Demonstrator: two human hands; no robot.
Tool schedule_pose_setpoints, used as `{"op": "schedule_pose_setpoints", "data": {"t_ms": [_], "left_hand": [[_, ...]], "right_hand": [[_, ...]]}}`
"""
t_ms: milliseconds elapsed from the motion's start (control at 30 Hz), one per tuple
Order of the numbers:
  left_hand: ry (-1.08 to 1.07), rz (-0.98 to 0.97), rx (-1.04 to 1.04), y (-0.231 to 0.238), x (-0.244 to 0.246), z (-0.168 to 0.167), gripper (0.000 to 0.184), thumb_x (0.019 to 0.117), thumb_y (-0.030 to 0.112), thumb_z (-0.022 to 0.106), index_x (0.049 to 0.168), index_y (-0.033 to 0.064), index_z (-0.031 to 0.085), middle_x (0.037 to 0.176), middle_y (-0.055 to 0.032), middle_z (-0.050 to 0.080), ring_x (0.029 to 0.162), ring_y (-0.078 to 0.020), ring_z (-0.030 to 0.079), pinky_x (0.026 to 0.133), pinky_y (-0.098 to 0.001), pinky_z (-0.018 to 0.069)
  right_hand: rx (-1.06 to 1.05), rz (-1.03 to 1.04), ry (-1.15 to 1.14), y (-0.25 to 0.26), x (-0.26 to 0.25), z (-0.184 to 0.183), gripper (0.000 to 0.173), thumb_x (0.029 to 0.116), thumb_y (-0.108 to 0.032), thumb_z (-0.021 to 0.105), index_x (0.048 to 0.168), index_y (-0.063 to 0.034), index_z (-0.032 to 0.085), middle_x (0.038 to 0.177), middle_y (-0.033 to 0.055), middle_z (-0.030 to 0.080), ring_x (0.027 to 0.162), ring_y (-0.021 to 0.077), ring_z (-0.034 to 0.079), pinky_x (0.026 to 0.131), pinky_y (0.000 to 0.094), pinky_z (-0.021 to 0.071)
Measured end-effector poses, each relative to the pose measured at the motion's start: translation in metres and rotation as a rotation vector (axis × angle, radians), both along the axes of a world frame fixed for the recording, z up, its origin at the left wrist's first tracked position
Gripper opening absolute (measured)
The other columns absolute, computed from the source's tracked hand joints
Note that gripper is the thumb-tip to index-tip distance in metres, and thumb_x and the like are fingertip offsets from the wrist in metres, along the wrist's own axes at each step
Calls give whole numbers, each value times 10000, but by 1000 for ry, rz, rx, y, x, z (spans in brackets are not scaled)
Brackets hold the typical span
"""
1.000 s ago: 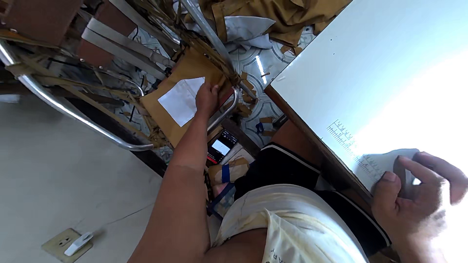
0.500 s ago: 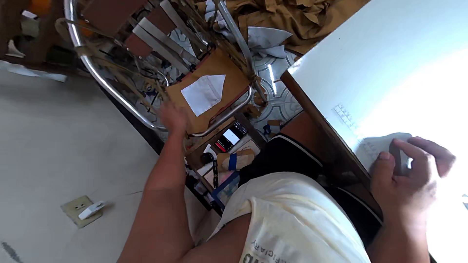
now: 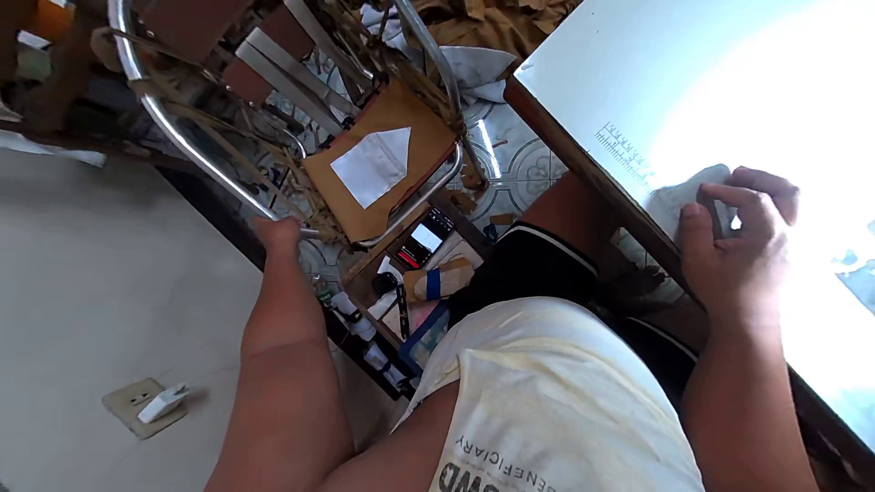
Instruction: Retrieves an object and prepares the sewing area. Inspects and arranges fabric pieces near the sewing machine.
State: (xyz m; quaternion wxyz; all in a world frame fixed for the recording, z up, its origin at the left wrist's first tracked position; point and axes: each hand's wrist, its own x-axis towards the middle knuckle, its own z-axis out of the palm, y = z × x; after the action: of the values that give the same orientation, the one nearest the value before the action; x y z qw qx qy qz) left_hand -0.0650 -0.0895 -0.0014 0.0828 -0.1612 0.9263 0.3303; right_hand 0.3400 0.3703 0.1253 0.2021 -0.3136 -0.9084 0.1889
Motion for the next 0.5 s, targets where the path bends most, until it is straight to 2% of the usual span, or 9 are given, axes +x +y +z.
{"op": "schedule_pose_setpoints", "data": {"t_ms": [33, 100, 233, 267, 333, 433, 500], "left_hand": [[13, -16, 44, -24, -14, -31, 688, 909, 70, 668, 1497, -55, 332, 1264, -277, 616, 986, -313, 694, 817, -449, 592], [-91, 63, 45, -36, -31, -44, 755, 900, 91, 700, 1539, 37, 301, 1307, -211, 621, 1049, -293, 682, 893, -482, 572], [-94, 19, -19, -36, -25, -41, 895, 884, 79, 733, 1600, 12, 200, 1417, -244, 556, 1201, -330, 630, 983, -485, 541], [-89, -15, -48, -34, -21, -38, 911, 886, 99, 738, 1604, -2, 187, 1458, -249, 525, 1262, -337, 598, 1031, -486, 516], [-92, -113, -159, -31, -14, -28, 899, 921, 184, 718, 1597, -50, 173, 1542, -281, 437, 1410, -374, 481, 1158, -507, 410], [-16, -147, -343, -25, -10, -22, 997, 885, 273, 746, 1606, -51, 138, 1578, -304, 369, 1455, -400, 422, 1175, -517, 396], [118, -143, -398, -8, -8, -13, 1034, 881, 354, 728, 1626, -23, 118, 1630, -281, 286, 1513, -372, 334, 1208, -477, 354]], "right_hand": [[5, -2, 14, 1, 0, -2, 353, 1022, -323, 581, 1205, -36, 676, 1392, 219, 565, 1307, 290, 539, 1038, 402, 475], [0, -12, 24, 2, -1, -6, 352, 1017, -329, 584, 1206, -49, 681, 1399, 205, 564, 1309, 278, 539, 1037, 397, 482], [-22, -20, 47, 2, 0, -8, 342, 1015, -331, 595, 1201, -60, 690, 1408, 188, 571, 1305, 274, 563, 1049, 428, 503], [-40, -9, 54, 1, 1, -6, 333, 1012, -321, 600, 1196, -61, 693, 1416, 188, 570, 1313, 275, 565, 1056, 438, 507], [-87, 10, 63, -3, 9, 0, 323, 1007, -320, 615, 1195, -73, 702, 1445, 173, 562, 1338, 261, 559, 1078, 440, 505], [-46, -41, 78, -9, 44, 12, 313, 1005, -328, 630, 1192, -95, 723, 1445, 159, 580, 1292, 253, 602, 1036, 426, 538], [32, -144, 127, -5, 83, 18, 294, 988, -295, 647, 1175, -87, 738, 1418, 183, 594, 1320, 281, 573, 1085, 435, 497]]}}
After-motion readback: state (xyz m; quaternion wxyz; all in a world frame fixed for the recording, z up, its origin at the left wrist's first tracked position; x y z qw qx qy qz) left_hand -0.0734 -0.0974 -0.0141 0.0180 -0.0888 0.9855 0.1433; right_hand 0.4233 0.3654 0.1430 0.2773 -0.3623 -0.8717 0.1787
